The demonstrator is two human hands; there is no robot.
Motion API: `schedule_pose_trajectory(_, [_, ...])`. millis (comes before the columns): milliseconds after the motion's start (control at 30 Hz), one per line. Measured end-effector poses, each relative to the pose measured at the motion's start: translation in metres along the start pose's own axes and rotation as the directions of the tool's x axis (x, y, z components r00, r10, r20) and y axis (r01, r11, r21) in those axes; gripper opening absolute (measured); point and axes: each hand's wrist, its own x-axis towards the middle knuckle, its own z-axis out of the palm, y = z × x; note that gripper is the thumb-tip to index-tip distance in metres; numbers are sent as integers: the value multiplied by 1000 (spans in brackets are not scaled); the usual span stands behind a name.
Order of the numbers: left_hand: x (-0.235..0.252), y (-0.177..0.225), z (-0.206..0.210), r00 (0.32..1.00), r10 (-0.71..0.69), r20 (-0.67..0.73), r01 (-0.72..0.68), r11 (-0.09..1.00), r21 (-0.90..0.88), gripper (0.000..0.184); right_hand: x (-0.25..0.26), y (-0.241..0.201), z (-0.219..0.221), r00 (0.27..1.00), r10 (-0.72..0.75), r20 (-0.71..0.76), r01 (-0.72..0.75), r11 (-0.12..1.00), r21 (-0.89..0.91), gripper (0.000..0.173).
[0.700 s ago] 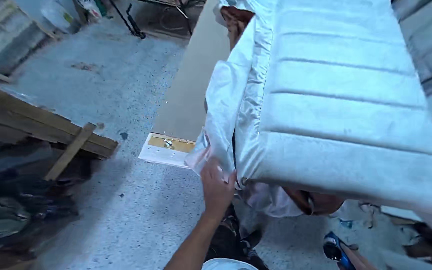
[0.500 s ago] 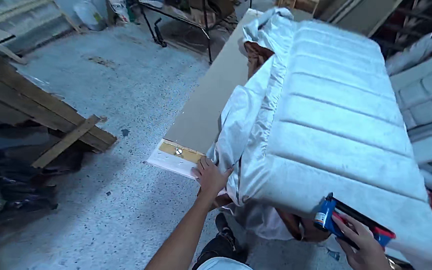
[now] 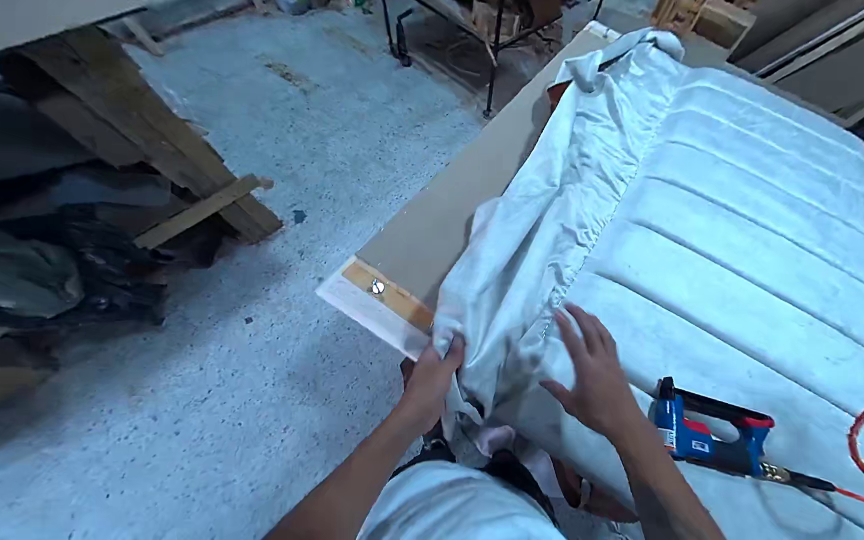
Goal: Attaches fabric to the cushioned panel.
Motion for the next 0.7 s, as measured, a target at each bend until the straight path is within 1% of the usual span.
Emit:
schedule_pose_trajectory(33, [-3,4,8,995,-63,77,59,997,58,52,27,-3,5,987,-145,70,148,988,-34,114])
schedule_pose_trajectory(67, [-4,10,15,984,-84,156,50,977,209,55,53,-2,15,950,-273,149,284,957,-58,126])
schedule_pose_trajectory(100, [-2,16,22,978,-90,190,-2,898,440,57,76,1,28,899,-371,234,396,916,-68,135])
schedule_pose_trajectory(133, [2,18,28,980,-104,169,-42,725,687,56,94,6,42,839,-442,317,484,873,-62,134])
schedule_pose_trajectory(167, [8,17,33,986,-102,128,-58,515,855,51,107,13,55,778,-505,375,559,828,-45,117])
schedule_pose_trajectory(200, [12,16,36,992,-102,73,-33,345,938,46,118,20,66,727,-556,402,617,787,-28,85])
schedule_pose_trajectory(233, [15,14,36,998,-67,12,6,265,964,43,127,25,73,697,-597,398,663,748,-38,51])
schedule_pose_trajectory(267, [20,10,34,999,7,-36,33,250,968,42,136,28,78,685,-624,375,688,724,-50,31])
schedule_pose_trajectory(300, [27,4,32,994,88,-64,37,276,960,43,144,31,82,684,-642,346,699,712,-62,22])
schedule_pose_trajectory(333, [33,-5,32,991,113,-77,32,354,935,53,149,33,88,685,-662,306,707,705,-58,19])
schedule_pose_trajectory(367, [37,-17,36,991,100,-94,36,471,882,70,150,36,96,687,-674,272,709,703,-47,18])
schedule_pose_trajectory(400, [41,-30,43,987,81,-138,64,587,807,88,150,39,102,694,-675,251,703,711,-33,19])
schedule_pose_trajectory(433, [45,-41,55,976,53,-213,120,684,719,103,150,41,107,700,-675,235,697,717,-18,21])
schedule_pose_trajectory(467, [50,-50,67,955,25,-297,180,744,644,111,152,42,111,701,-681,211,697,717,-6,24])
schedule_pose_trajectory(500, [56,-55,79,929,0,-370,237,767,596,112,153,43,113,704,-687,179,698,716,6,25])
schedule_pose_trajectory(533, [63,-59,90,906,-14,-423,287,754,590,105,154,44,115,712,-685,154,691,722,16,25])
schedule_pose_trajectory(567, [70,-59,99,887,-20,-461,335,715,614,84,154,44,114,732,-668,132,671,741,27,24])
schedule_pose_trajectory(600, [77,-58,104,873,-18,-488,375,663,648,58,154,43,108,772,-625,115,624,780,47,24])
schedule_pose_trajectory(633, [81,-58,108,877,-14,-480,398,582,710,41,151,41,97,828,-548,120,544,836,72,29])
schedule_pose_trajectory(667, [85,-63,109,900,14,-436,376,483,791,30,143,40,77,882,-446,151,435,895,98,44])
schedule_pose_trajectory(700, [87,-71,109,923,88,-373,313,389,866,25,130,43,53,923,-337,187,318,940,124,63])
